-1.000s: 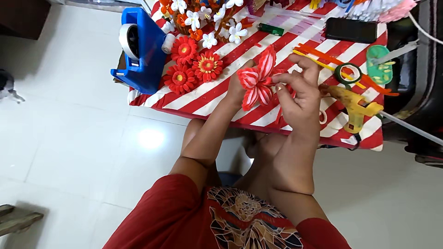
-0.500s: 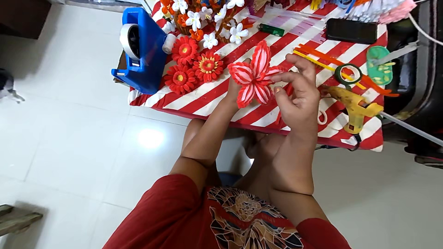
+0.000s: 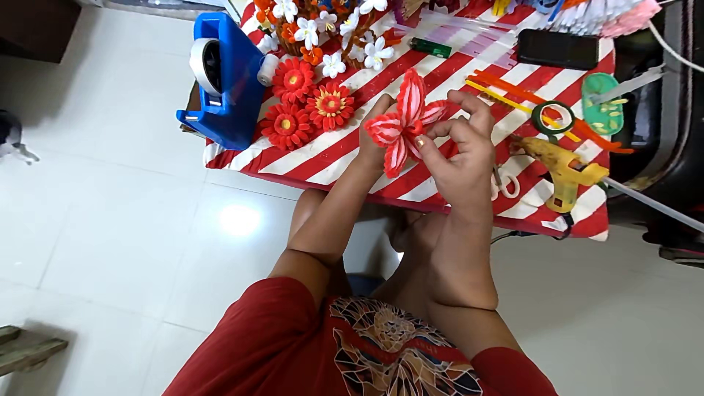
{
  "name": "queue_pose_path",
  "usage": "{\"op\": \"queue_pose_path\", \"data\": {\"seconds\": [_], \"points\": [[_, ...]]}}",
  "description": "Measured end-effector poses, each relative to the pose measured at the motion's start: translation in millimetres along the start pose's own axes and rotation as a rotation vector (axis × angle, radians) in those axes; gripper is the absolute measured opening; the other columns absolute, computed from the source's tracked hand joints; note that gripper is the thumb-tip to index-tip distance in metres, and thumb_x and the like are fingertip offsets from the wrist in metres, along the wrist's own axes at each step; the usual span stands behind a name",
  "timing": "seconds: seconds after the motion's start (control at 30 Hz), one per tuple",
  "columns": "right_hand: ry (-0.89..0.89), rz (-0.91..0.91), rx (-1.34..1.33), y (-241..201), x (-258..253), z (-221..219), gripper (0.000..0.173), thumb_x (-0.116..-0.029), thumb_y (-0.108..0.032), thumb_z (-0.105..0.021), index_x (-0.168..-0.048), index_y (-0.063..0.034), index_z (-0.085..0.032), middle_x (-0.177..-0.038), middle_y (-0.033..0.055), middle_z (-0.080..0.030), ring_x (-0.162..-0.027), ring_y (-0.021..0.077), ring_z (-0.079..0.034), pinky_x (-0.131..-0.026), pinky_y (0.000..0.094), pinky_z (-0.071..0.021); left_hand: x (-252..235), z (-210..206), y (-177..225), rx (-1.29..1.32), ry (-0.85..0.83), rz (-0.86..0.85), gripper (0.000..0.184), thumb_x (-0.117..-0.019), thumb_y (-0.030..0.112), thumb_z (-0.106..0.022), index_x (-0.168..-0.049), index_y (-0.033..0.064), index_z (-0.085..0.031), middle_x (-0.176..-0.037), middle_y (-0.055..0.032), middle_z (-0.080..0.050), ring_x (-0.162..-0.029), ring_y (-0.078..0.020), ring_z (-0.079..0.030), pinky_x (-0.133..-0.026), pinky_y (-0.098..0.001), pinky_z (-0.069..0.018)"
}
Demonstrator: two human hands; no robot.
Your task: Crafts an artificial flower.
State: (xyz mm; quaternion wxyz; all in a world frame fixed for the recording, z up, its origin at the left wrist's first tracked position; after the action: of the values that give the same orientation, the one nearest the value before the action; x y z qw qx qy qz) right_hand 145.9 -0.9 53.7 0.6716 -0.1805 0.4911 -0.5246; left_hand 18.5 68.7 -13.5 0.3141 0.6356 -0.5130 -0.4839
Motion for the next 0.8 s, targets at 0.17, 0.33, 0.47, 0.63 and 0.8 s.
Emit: {"op": "queue_pose_path", "data": {"seconds": [0.17,0.33,0.47,0.63,0.8], "points": [[0.057,0.042,0.092,-13.7,5.0,-8.0,0.017,-0.089,-0.02,-0.073,-0.079,-0.0079,-0.068,-0.147,0.0239,-0.047,-0.149,0.0423,-0.028,-0.121,0.0555,-0.023,4.1,7.7,-17.3,0.256,0.1,-0.081,0.007,-0.096,0.01,-0.057,-0.096,0.0098,-0.064,-0.085,0.0042,-0.065,-0.081,-0.0016,-0.062,-0.077,-0.0224,-0.0535],[0.066,0.169,0.214,-29.8,10.3,-21.8,0.015,-0.0884,-0.018,-0.072,-0.076,-0.0089,-0.071,-0.147,0.0273,-0.049,-0.149,0.0496,-0.024,-0.122,0.061,-0.0176,10.5,16.3,-18.6,0.108,0.159,-0.068,0.017,-0.0993,0.001,-0.053,-0.112,-0.0072,-0.062,-0.098,-0.0075,-0.065,-0.093,-0.0044,-0.061,-0.088,-0.0209,-0.0501],[0.093,0.183,0.12,-25.3,7.1,-13.2,0.019,-0.0912,-0.021,-0.072,-0.079,-0.006,-0.071,-0.143,0.0284,-0.052,-0.148,0.0479,-0.028,-0.122,0.0569,-0.0208,16.8,15.5,-23.4,0.039,0.097,0.064,0.012,-0.0957,-0.001,-0.058,-0.106,-0.0033,-0.063,-0.093,-0.0039,-0.066,-0.089,-0.0019,-0.061,-0.083,-0.0186,-0.0504],[0.104,0.1,0.1,-10.9,3.5,-0.7,0.017,-0.0931,-0.017,-0.066,-0.084,-0.0046,-0.071,-0.144,0.0265,-0.051,-0.147,0.0432,-0.031,-0.122,0.0536,-0.0223,19.3,9.7,-16.7,-0.239,-0.048,-0.047,0.017,-0.0959,0.0,-0.058,-0.107,-0.0106,-0.065,-0.097,-0.0163,-0.068,-0.092,-0.0119,-0.063,-0.086,-0.0235,-0.0503],[0.08,0.108,0.104,-12.3,3.1,-1.1,0.015,-0.093,-0.015,-0.064,-0.085,-0.0048,-0.073,-0.145,0.0278,-0.05,-0.148,0.0464,-0.028,-0.123,0.0558,-0.0184,20.0,6.6,-15.9,-0.19,-0.11,-0.066,0.016,-0.0966,0.002,-0.057,-0.107,-0.0083,-0.064,-0.097,-0.0133,-0.066,-0.092,-0.0092,-0.062,-0.085,-0.0218,-0.0501]]}}
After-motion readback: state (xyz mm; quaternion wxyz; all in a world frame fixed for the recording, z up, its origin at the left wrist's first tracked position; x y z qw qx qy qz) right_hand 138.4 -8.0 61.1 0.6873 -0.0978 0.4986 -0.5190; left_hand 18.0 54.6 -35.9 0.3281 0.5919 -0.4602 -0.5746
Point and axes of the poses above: each hand's wrist, its own x-axis away from the middle knuckle, its own z-axis out of the back of the hand, y = z × x, the point moved 5 cm from there along -x, towards the middle knuckle
